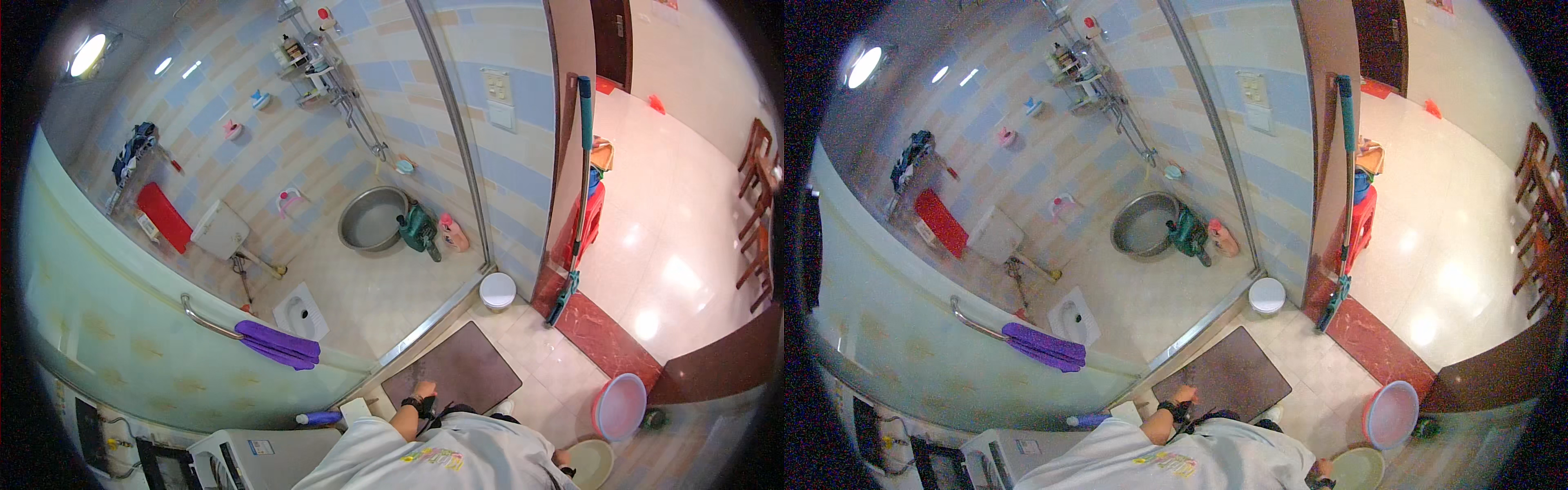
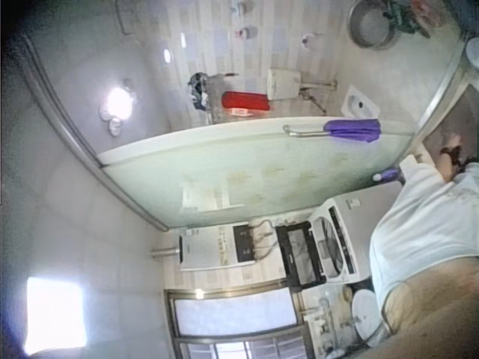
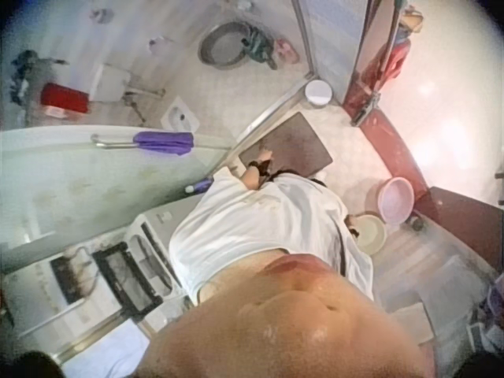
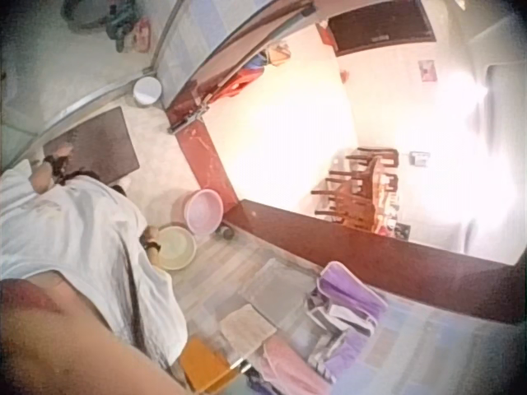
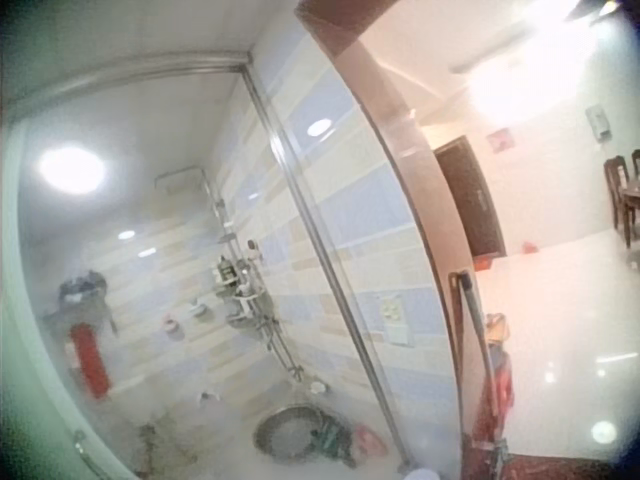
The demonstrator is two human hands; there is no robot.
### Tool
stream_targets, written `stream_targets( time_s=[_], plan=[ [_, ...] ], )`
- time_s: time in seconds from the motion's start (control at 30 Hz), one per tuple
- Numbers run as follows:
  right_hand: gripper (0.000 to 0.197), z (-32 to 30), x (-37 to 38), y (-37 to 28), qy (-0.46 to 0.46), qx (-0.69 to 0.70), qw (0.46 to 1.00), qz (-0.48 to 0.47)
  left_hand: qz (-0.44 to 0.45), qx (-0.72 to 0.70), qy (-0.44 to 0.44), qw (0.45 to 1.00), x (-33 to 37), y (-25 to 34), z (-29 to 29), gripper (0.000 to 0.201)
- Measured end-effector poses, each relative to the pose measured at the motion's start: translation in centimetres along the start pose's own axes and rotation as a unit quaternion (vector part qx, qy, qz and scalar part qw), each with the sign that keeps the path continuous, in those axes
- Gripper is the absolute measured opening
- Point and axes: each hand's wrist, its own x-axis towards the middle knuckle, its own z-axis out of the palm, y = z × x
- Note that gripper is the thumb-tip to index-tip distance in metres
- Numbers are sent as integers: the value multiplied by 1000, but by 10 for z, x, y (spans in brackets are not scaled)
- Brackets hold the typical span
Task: Gathering laundry from bins and loading them into a top-loading washing machine.
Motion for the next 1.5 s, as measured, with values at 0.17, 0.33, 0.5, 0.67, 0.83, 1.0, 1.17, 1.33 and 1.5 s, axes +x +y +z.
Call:
stream_targets(
  time_s=[0.17, 0.33, 0.5, 0.67, 0.83, 1.0, 1.17, 1.33, 1.5],
  plan=[
    [19, -31, 8, -16, 141, 362, 920, -40, 55, 222, 1, 974, -23, -14, 11, 26],
    [24, -18, 50, -9, 42, 441, 896, -13, -12, -1, 59, 998, -54, -31, 14, 31],
    [32, 55, 102, 41, -1, 398, 910, -113, 62, -6, 8, 998, -53, -29, -4, 35],
    [30, -23, 77, -14, -20, -23, 985, -168, -66, -67, 81, 992, -64, -51, 9, 31],
    [21, -58, 60, -39, -8, 409, 910, -59, -91, -95, 29, 991, -86, -67, 18, 28],
    [24, -59, 48, -35, 76, 340, 905, -244, -38, 53, 9, 998, -107, -62, 23, 25],
    [25, -69, 39, -44, -21, 400, 916, 24, -24, 137, 46, 989, -124, -44, 16, 22],
    [30, -55, 34, -47, -17, -17, 986, -162, 25, 69, 30, 997, -104, -80, 17, 21],
    [23, -55, 25, -67, 33, -97, 976, -192, 22, 6, 81, 996, -119, -93, 18, 21]
  ],
)
